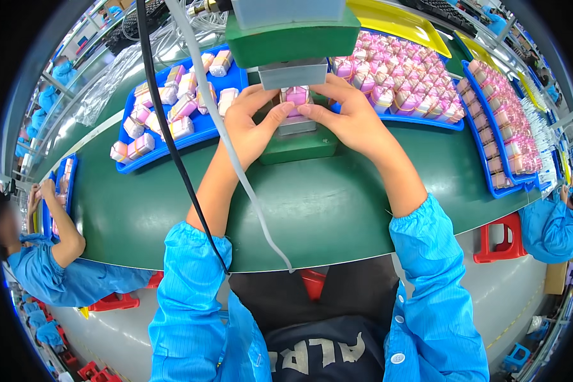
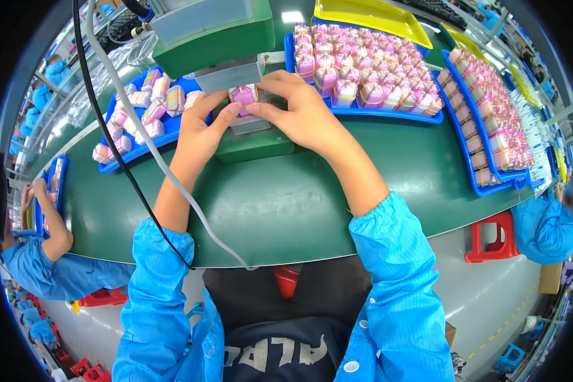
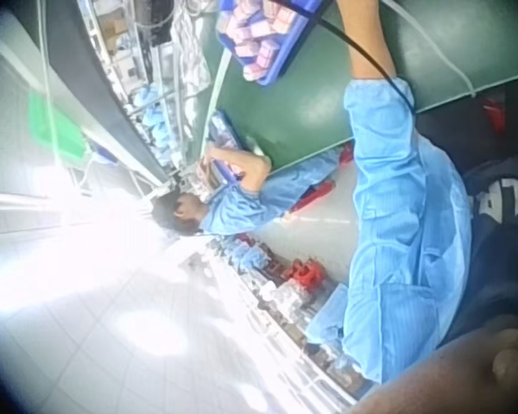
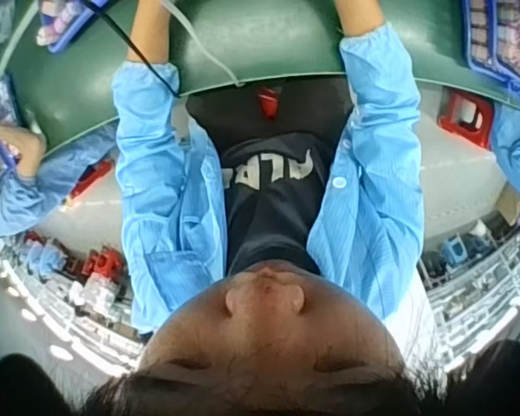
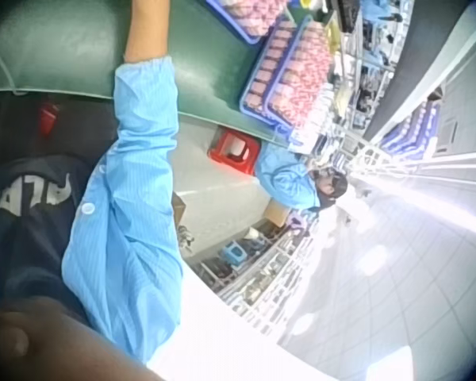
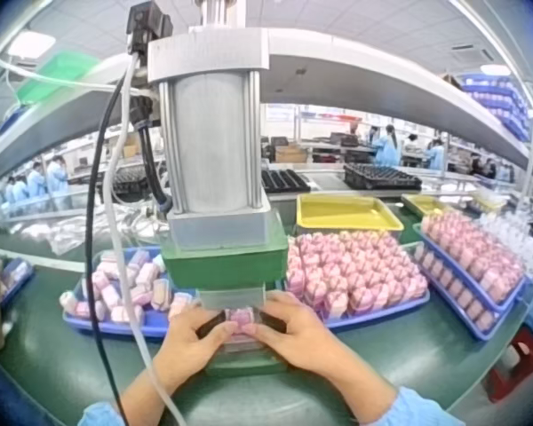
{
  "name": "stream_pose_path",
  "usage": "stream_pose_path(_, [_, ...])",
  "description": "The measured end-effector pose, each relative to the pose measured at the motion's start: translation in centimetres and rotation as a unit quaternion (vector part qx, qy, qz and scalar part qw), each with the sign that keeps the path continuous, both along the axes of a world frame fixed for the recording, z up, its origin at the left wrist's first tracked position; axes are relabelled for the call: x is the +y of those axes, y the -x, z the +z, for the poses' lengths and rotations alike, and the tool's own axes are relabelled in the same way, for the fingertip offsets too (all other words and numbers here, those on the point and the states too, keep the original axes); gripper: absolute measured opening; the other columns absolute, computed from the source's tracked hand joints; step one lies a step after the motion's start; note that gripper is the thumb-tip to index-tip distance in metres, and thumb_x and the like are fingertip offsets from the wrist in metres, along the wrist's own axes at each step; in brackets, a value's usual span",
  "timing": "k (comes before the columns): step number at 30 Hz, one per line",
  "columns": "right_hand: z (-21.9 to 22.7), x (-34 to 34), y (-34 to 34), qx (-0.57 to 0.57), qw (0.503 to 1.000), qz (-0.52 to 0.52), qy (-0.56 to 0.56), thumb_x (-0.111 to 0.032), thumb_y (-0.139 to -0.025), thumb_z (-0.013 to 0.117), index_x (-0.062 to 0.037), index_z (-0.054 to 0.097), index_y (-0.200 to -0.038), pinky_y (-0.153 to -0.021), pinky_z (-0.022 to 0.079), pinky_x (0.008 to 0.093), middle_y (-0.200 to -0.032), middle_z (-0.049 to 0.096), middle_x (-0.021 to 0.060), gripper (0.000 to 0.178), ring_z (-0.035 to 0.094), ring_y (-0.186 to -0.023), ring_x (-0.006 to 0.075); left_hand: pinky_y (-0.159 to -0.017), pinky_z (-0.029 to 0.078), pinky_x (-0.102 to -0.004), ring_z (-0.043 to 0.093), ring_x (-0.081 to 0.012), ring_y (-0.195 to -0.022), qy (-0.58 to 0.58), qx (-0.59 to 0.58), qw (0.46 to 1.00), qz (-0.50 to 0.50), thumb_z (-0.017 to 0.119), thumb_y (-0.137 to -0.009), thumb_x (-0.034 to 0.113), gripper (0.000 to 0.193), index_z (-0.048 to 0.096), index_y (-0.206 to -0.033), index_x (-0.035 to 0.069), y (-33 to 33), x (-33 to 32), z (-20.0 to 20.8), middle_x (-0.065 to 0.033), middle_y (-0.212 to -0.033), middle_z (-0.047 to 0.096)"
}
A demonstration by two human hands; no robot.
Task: The person is assembling products using a machine and placing them in a tray at a factory.
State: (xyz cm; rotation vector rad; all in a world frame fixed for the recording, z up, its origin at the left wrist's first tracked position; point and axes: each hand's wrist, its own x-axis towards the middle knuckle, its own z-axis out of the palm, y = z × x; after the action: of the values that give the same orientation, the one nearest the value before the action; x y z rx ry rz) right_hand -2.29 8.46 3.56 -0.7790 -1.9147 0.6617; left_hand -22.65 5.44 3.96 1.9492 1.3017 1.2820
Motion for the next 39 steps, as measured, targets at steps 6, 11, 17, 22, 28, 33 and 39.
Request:
stream_pose_path(6, [0.8,-0.3,0.2,0.001,0.996,-0.009,0.089,-0.021,-0.083,0.077,-0.0010,0.069,-0.110,-0.077,0.047,0.0315,-0.102,0.064,0.0074,0.035,0.059,-0.093,0.0205,-0.099,0.044,-0.0394,0.058,-0.0272,-0.113,0.000,-0.026,1.000,-0.006,0.073,-0.087,0.023,0.035,0.070,-0.116,0.004,0.2,0.4,-0.8,-0.0138,-0.116,0.068])
stream_pose_path(11, [0.4,-0.4,0.0,-0.006,0.999,-0.024,0.034,-0.021,-0.082,0.078,-0.0023,0.071,-0.108,-0.078,0.047,0.0330,-0.102,0.065,0.0071,0.033,0.058,-0.096,0.0214,-0.099,0.044,-0.0401,0.058,-0.0290,-0.111,-0.023,-0.010,1.000,-0.019,0.074,-0.086,0.025,0.036,0.070,-0.115,0.003,0.1,0.5,-0.9,-0.0145,-0.112,0.069])
stream_pose_path(17, [0.3,-0.4,0.2,-0.007,0.999,-0.028,0.014,-0.021,-0.082,0.078,-0.0029,0.072,-0.107,-0.080,0.047,0.0341,-0.103,0.064,0.0075,0.031,0.058,-0.099,0.0226,-0.098,0.044,-0.0408,0.058,-0.0298,-0.111,-0.030,0.003,0.999,-0.010,0.074,-0.086,0.026,0.036,0.071,-0.113,0.002,0.3,0.7,-1.2,-0.0149,-0.111,0.069])
stream_pose_path(22, [0.2,-0.3,0.0,-0.012,1.000,-0.015,0.011,-0.021,-0.082,0.078,-0.0021,0.072,-0.104,-0.081,0.048,0.0346,-0.104,0.063,0.0080,0.030,0.059,-0.098,0.0228,-0.099,0.043,-0.0410,0.058,-0.0295,-0.112,-0.044,0.004,0.999,-0.024,0.073,-0.087,0.026,0.029,0.073,-0.109,0.006,0.4,0.6,-1.3,-0.0134,-0.112,0.069])
stream_pose_path(28, [-0.2,-0.2,0.0,0.000,1.000,-0.024,0.018,-0.021,-0.081,0.079,-0.0005,0.071,-0.103,-0.082,0.048,0.0341,-0.102,0.060,0.0087,0.031,0.058,-0.095,0.0228,-0.100,0.042,-0.0417,0.057,-0.0290,-0.114,-0.021,-0.029,0.999,-0.034,0.072,-0.087,0.025,0.025,0.075,-0.106,0.009,0.1,0.3,-1.0,-0.0117,-0.113,0.069])
stream_pose_path(33, [-0.2,-0.1,-0.1,-0.010,0.999,-0.029,0.009,-0.021,-0.080,0.080,0.0016,0.070,-0.101,-0.082,0.048,0.0336,-0.098,0.058,0.0084,0.032,0.057,-0.092,0.0223,-0.101,0.042,-0.0404,0.057,-0.0284,-0.114,-0.017,-0.020,0.999,-0.030,0.072,-0.087,0.025,0.026,0.075,-0.108,0.010,0.4,0.6,-1.5,-0.0118,-0.114,0.069])
stream_pose_path(39, [0.1,-0.6,0.1,0.006,0.999,-0.033,0.026,-0.021,-0.080,0.080,0.0037,0.067,-0.092,-0.079,0.047,0.0332,-0.096,0.058,0.0090,0.030,0.056,-0.090,0.0212,-0.099,0.044,-0.0397,0.059,-0.0279,-0.112,0.000,-0.038,0.999,-0.038,0.074,-0.085,0.023,0.030,0.074,-0.109,0.005,0.2,0.4,-1.1,-0.0145,-0.114,0.069])
